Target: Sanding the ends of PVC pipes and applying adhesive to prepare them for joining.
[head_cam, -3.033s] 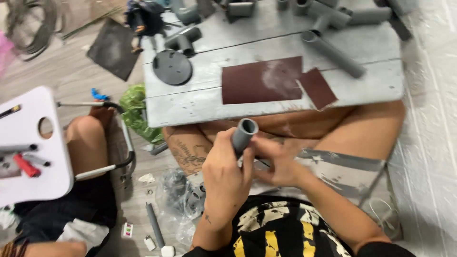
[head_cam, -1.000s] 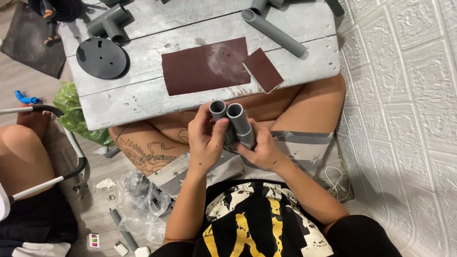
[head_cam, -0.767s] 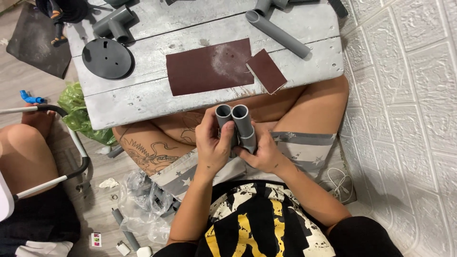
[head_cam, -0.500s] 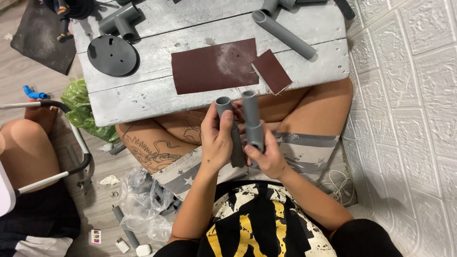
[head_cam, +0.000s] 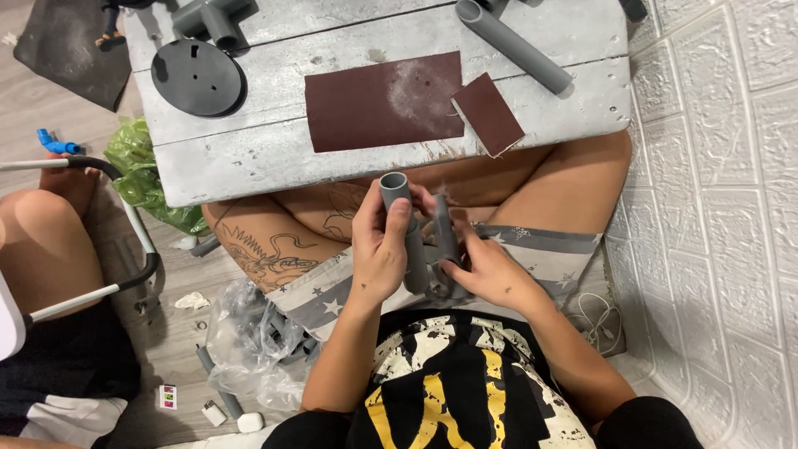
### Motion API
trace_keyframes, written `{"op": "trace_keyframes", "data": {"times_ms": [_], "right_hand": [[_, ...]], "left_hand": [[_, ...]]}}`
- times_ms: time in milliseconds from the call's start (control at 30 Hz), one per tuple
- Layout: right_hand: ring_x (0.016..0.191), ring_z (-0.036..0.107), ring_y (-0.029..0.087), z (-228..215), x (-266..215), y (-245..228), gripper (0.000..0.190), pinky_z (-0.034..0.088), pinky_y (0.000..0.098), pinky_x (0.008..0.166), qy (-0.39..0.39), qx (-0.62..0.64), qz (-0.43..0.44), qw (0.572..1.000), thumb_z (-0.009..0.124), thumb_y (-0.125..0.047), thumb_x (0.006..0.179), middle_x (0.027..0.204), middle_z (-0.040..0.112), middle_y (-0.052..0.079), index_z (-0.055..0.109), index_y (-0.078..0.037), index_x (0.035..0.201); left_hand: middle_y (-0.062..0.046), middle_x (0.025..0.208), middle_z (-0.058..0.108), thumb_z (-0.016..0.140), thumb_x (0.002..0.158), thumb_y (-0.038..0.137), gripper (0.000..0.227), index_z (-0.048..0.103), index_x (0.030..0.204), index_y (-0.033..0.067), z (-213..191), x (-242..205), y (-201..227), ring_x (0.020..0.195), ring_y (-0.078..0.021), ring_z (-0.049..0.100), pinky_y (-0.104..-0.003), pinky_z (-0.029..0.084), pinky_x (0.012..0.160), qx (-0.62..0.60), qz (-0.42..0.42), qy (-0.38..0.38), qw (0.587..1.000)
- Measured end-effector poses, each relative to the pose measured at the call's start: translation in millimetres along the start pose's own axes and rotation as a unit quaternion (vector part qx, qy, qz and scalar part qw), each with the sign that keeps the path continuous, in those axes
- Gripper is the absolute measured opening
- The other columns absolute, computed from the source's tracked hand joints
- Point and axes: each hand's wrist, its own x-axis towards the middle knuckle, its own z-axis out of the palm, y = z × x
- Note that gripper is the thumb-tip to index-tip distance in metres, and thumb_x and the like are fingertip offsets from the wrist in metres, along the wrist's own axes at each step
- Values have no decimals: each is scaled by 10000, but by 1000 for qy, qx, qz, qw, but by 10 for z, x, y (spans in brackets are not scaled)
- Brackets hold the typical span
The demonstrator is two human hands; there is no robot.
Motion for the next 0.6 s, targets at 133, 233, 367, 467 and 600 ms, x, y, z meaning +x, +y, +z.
{"op": "trace_keyframes", "data": {"times_ms": [133,233,367,467,600], "right_hand": [[883,744,491,-11,120,232,447,592,557,769,3,-119,-35,992,622,-214,972,966,760,319,634,100,1289],[752,674,315,-158,358,594,172,556,384,675,314,-201,-284,884,766,-144,879,811,687,116,747,-65,1031],[1265,452,372,-692,410,401,421,395,421,995,468,-406,-331,712,680,-238,995,1496,505,162,690,-157,1408],[1346,421,379,-871,348,229,534,384,418,1027,421,-432,-322,729,768,-111,901,1591,488,129,674,-139,1426],[1261,443,377,-898,306,89,454,396,423,1027,403,-318,-401,759,774,-268,982,1526,524,166,690,-77,1386]], "left_hand": [[-75,682,654,450,1099,288,258,582,1089,67,-18,17,-242,650,-168,613,-325,532,582,11,8,-18,1000],[-71,657,630,464,1094,206,183,572,1116,60,-20,61,-305,568,-175,647,-330,556,584,-10,16,-24,1000],[-55,627,656,504,1082,201,171,593,1104,58,-55,199,-361,517,-167,660,-315,552,533,36,35,-27,998],[-50,629,648,510,1081,187,159,595,1110,56,-79,263,-391,501,-157,644,-306,545,511,36,41,-27,998],[-26,588,643,521,1074,184,148,597,1147,80,-83,239,-415,493,-155,595,-297,524,535,61,39,-37,997]]}}
